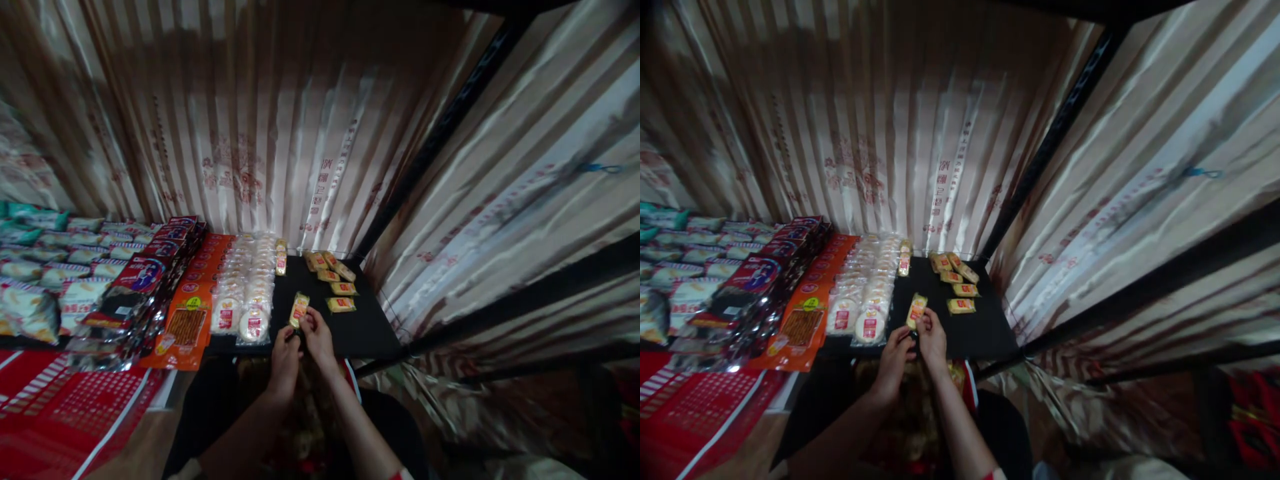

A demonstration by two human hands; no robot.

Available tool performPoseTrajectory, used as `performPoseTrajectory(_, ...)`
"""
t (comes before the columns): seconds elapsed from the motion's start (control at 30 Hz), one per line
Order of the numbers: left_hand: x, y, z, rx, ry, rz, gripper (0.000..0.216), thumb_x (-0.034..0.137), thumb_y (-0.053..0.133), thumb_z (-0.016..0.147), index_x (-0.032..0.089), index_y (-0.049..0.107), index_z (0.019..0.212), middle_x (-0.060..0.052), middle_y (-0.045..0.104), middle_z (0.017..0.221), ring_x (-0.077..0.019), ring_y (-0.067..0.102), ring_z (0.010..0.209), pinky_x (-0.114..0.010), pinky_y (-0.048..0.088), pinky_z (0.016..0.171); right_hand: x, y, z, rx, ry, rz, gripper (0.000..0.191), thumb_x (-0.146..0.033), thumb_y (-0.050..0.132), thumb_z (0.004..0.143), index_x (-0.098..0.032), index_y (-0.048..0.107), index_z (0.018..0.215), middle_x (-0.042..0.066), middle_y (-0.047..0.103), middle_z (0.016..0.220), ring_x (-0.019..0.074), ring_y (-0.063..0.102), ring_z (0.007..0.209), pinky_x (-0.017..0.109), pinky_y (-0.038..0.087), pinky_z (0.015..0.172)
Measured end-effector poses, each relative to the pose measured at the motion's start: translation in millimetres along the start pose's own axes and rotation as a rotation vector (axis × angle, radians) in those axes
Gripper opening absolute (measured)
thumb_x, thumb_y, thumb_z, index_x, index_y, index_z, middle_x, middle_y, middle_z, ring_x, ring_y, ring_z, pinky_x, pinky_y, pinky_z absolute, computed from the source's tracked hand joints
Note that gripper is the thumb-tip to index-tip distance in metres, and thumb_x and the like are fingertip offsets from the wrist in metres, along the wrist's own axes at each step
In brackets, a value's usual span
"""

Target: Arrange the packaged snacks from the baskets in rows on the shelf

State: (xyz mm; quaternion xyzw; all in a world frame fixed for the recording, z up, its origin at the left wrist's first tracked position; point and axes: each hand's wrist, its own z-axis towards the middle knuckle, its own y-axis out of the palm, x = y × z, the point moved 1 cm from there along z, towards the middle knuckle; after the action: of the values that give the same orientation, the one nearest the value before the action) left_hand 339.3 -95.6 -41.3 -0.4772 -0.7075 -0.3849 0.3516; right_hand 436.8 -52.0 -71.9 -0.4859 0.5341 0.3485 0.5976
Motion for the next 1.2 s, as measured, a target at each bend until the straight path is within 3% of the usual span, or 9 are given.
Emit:
performPoseTrajectory(0.13,11.3,10.6,21.1,-0.025,0.035,-0.044,0.033,0.017,0.048,0.082,0.015,0.057,0.114,-0.011,0.056,0.129,-0.0206,0.054,0.116,-0.025,0.05,0.084,-7.5,9.7,22.0,-0.023,-0.019,-0.12,0.036,-0.034,0.053,0.076,-0.021,0.056,0.108,0.003,0.066,0.084,0.017,0.063,0.076,0.03,0.051,0.073)
performPoseTrajectory(0.3,22.4,20.1,42.1,-0.049,0.058,-0.042,0.04,0.021,0.045,0.086,0.015,0.051,0.125,-0.012,0.046,0.139,-0.0211,0.047,0.125,-0.029,0.043,0.098,-19.8,22.2,47.4,-0.023,-0.047,-0.259,0.031,-0.028,0.052,0.077,-0.022,0.058,0.107,0.002,0.067,0.085,0.0165,0.063,0.078,0.029,0.049,0.073)
performPoseTrajectory(0.6,43.3,26.8,65.6,-0.047,0.082,-0.087,0.043,0.025,0.039,0.09,0.016,0.043,0.132,-0.009,0.04,0.144,-0.0177,0.038,0.131,-0.029,0.036,0.105,-22.9,44.2,83.3,-0.028,-0.099,-0.368,0.033,-0.024,0.053,0.078,-0.022,0.057,0.111,0.004,0.068,0.094,0.0181,0.064,0.084,0.029,0.048,0.076)
performPoseTrajectory(1.0,52.8,36.7,86.6,0.004,0.127,-0.061,0.037,0.02,0.043,0.089,0.017,0.05,0.126,-0.009,0.041,0.143,-0.0167,0.034,0.134,-0.027,0.025,0.112,-20.5,58.5,111.6,-0.08,-0.173,-0.334,0.039,-0.025,0.049,0.078,-0.019,0.056,0.116,0.005,0.067,0.1,0.0191,0.062,0.09,0.031,0.047,0.083)
performPoseTrajectory(1.2,53.3,36.3,94.1,0.018,0.126,-0.048,0.035,0.025,0.045,0.089,0.02,0.051,0.124,-0.008,0.045,0.14,-0.0172,0.038,0.131,-0.028,0.029,0.11,-17.7,63.9,116.9,-0.005,-0.177,-0.307,0.044,-0.024,0.052,0.076,-0.018,0.053,0.119,0.008,0.064,0.107,0.0197,0.06,0.096,0.033,0.046,0.088)
